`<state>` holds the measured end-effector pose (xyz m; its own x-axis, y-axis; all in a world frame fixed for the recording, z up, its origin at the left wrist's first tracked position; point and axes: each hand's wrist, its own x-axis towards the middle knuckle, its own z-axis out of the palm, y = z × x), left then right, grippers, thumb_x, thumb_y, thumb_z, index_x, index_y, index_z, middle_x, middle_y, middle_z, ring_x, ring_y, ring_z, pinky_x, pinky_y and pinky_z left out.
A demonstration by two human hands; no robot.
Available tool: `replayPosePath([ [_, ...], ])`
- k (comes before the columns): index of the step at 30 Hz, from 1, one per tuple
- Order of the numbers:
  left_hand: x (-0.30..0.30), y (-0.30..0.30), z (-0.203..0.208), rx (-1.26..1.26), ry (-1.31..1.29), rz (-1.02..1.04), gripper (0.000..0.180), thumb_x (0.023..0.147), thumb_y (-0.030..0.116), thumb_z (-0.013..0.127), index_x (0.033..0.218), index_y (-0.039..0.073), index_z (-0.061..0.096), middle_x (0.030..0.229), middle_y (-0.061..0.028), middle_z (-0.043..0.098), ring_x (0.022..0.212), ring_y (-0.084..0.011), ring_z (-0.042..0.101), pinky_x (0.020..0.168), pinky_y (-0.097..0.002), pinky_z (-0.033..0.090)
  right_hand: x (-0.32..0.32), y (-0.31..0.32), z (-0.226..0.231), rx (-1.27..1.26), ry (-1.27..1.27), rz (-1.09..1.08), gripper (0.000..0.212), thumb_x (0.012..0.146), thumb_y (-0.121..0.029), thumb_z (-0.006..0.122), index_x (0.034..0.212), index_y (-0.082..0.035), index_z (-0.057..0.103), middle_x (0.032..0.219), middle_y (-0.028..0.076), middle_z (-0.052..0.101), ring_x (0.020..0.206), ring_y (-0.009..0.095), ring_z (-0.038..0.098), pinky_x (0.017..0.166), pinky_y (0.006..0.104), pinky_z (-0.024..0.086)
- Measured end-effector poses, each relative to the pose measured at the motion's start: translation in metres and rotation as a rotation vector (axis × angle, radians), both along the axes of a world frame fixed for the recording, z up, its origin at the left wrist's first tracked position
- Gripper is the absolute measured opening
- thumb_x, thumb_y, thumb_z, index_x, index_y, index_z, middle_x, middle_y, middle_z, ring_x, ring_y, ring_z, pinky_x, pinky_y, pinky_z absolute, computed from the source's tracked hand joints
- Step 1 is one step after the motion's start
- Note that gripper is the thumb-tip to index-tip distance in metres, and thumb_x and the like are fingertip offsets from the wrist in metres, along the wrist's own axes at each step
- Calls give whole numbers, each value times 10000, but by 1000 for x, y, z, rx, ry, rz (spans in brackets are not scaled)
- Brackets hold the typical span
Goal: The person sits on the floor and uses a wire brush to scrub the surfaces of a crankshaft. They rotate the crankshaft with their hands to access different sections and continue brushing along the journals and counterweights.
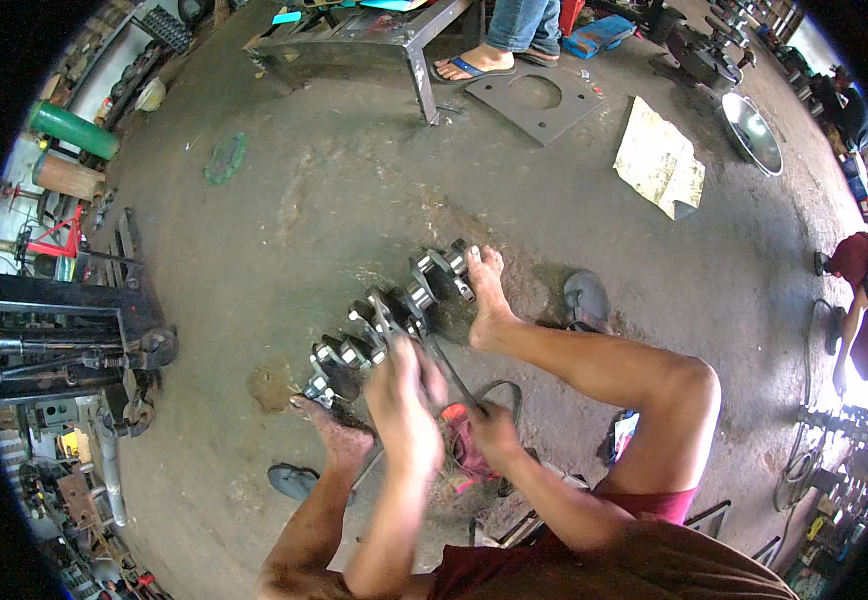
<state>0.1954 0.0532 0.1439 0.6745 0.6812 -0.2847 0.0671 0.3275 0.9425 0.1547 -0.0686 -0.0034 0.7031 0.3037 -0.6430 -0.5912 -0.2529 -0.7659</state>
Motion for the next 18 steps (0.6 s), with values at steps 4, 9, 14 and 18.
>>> replayPosePath([
  [4, -59, -82, 30, -181, 226, 64, 231, 960, 238, 526, 780, 93, 515, 623, 14, 459, 528, -76, 419, 507, -235, 353, 27, 47, -56, -139, -262, 36, 185, 843, -174, 572, 784, 0, 594, 626, 71, 549, 587, 131, 448, 536, 351, 410],
  [9, -50, -92, -24, -358, 219, 166, 168, 942, 211, 565, 832, 84, 562, 728, 32, 501, 645, -59, 460, 560, -220, 370, 19, 3, -25, 22, -50, 51, 116, 836, -106, 555, 753, -24, 559, 621, 9, 476, 605, 87, 406, 519, 291, 380],
  [14, -44, -78, -76, -235, 255, 110, 203, 952, 226, 548, 805, 85, 553, 721, 34, 502, 632, -56, 447, 580, -211, 367, 4, -23, 14, 145, -55, -63, 148, 863, -104, 547, 910, 19, 614, 673, 103, 561, 632, 117, 508, 570, 312, 434],
  [18, -32, -62, -119, 71, 410, 39, 336, 970, 251, 507, 759, -10, 530, 596, -32, 460, 559, -101, 403, 516, -291, 331, -2, -54, 49, -165, -209, 172, 209, 874, -109, 530, 993, 34, 626, 687, 161, 585, 630, 141, 539, 594, 328, 464],
])
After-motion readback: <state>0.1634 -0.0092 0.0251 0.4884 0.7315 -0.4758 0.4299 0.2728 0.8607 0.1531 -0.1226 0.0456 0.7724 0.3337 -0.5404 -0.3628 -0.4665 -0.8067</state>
